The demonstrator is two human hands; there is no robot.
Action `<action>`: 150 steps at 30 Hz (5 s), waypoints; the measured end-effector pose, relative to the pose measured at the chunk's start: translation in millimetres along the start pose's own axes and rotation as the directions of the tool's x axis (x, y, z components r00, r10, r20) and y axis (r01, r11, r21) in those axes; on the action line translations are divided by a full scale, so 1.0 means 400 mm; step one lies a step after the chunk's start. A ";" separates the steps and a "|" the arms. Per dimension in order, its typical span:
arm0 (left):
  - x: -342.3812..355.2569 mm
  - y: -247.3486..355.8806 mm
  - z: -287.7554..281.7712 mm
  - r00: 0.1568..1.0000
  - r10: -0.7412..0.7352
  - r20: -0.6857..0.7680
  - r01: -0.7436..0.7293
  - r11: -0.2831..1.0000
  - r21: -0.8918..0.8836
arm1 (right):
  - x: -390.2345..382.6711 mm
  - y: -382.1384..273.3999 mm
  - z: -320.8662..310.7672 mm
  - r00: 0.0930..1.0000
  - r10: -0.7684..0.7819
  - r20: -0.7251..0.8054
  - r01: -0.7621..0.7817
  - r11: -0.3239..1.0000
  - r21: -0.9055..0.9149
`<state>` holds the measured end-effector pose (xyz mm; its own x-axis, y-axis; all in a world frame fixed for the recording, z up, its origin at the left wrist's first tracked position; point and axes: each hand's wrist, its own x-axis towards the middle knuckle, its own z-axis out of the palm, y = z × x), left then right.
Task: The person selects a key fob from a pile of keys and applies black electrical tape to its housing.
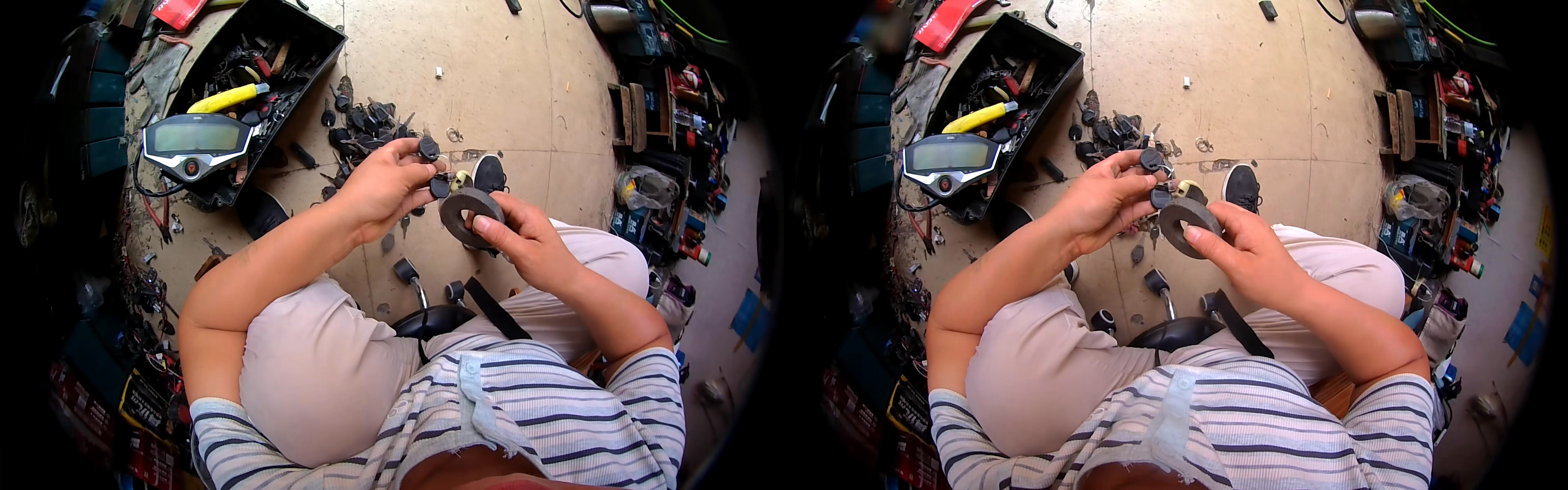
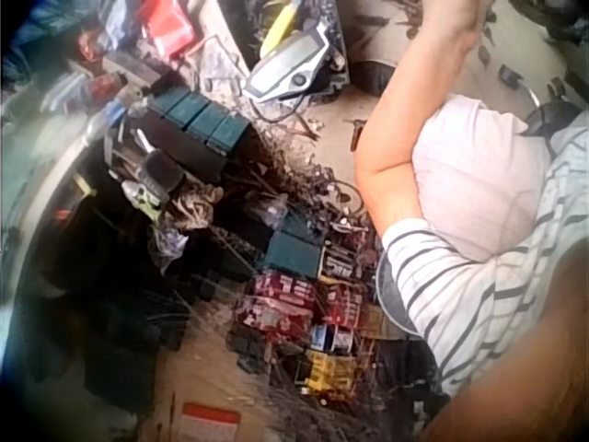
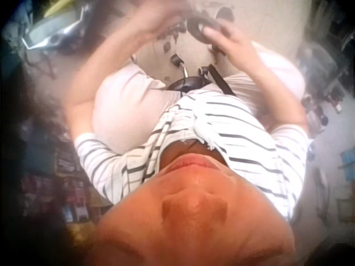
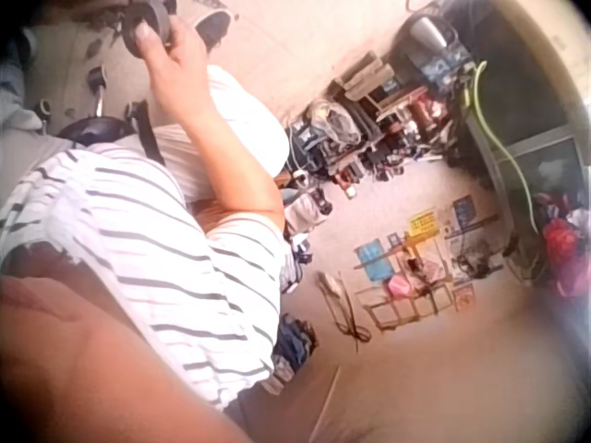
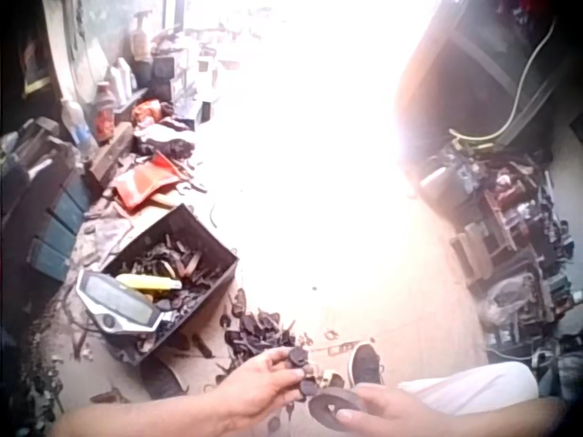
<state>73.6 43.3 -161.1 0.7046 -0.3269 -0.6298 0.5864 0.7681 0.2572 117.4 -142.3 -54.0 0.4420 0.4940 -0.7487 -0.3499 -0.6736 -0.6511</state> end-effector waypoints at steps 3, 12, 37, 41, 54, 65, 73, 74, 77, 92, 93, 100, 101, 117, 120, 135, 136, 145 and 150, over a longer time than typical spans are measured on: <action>0.000 0.001 -0.006 1.000 0.030 0.003 -0.030 1.000 -0.008 | -0.003 -0.005 -0.001 0.999 0.039 -0.017 -0.039 0.999 0.001; 0.030 0.004 -0.046 0.967 0.202 -0.157 -0.217 0.972 -0.088 | 0.000 0.007 -0.010 0.963 -0.254 -0.085 0.249 0.966 -0.070; -0.023 0.046 -0.124 0.957 0.260 -0.132 -0.281 0.942 -0.185 | 0.265 0.634 0.137 0.985 0.115 0.131 0.038 0.593 -0.804; -0.032 0.046 -0.110 0.967 0.239 -0.087 -0.251 0.952 -0.178 | 0.268 0.505 0.104 0.983 -0.111 -0.147 -0.010 0.764 -0.645; -0.064 0.013 -0.011 0.964 0.050 0.259 -0.046 0.999 -0.022 | 0.086 -0.003 0.041 0.894 -0.379 -0.239 0.347 0.923 -0.169; -0.079 0.006 -0.007 0.950 0.006 0.312 -0.018 0.999 0.038 | 0.046 -0.025 0.011 0.986 0.102 -0.128 -0.049 0.930 0.365; -0.053 0.008 -0.012 0.951 0.173 0.257 -0.247 0.925 0.289 | 0.068 -0.020 0.011 0.965 0.088 -0.248 0.024 0.908 0.417; -0.050 0.006 -0.014 0.946 0.192 0.262 -0.269 0.916 0.299 | 0.071 -0.009 0.005 0.969 0.068 -0.238 0.042 0.903 0.428; -0.046 0.010 -0.015 0.950 0.192 0.247 -0.270 0.902 0.337 | 0.074 -0.007 -0.003 0.973 0.074 -0.219 0.037 0.886 0.462; -0.035 0.004 -0.006 0.455 0.686 0.567 -0.729 -0.079 0.680 | 0.068 -0.013 0.021 0.977 0.181 -0.116 -0.099 0.857 0.505; -0.034 0.005 -0.008 0.444 0.678 0.586 -0.733 -0.102 0.673 | 0.067 -0.015 0.022 0.975 0.193 -0.111 -0.112 0.856 0.505; -0.033 0.001 -0.019 0.417 0.655 0.631 -0.729 -0.173 0.662 | 0.070 -0.012 0.028 0.973 0.216 -0.079 -0.147 0.849 0.507; -0.032 0.001 -0.021 0.427 0.653 0.625 -0.725 -0.165 0.668 | 0.071 -0.013 0.028 0.973 0.217 -0.079 -0.148 0.849 0.506; -0.033 0.036 -0.041 0.197 0.381 0.903 -0.670 -0.620 0.408 | 0.070 0.002 0.015 0.960 0.257 -0.113 -0.173 0.859 0.481; -0.033 0.035 -0.044 0.158 0.311 0.937 -0.693 -0.641 0.330 | 0.070 0.005 0.020 0.948 0.302 -0.102 -0.217 0.844 0.490; -0.039 0.015 -0.046 0.583 0.577 0.573 -0.766 0.155 0.623 | 0.081 0.008 0.004 0.997 -0.024 -0.071 0.031 0.994 0.101; -0.040 0.014 -0.045 0.587 0.570 0.574 -0.764 0.156 0.627 | 0.082 0.010 0.005 0.995 -0.039 -0.087 0.047 0.995 0.089; -0.035 0.031 -0.046 0.421 0.583 0.695 -0.831 -0.059 0.553 | 0.075 0.004 0.021 0.984 -0.016 -0.176 0.044 0.986 0.158; -0.039 0.020 -0.048 0.704 0.548 0.451 -0.699 0.425 0.575 | 0.079 0.013 0.013 0.972 -0.094 -0.214 0.130 0.978 0.161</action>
<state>59.9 65.1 -163.3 0.9979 -0.0575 0.0282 -0.0137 0.2380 0.9712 125.3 -127.3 -82.0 0.6397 0.4260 -0.6398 -0.4179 -0.5058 -0.7546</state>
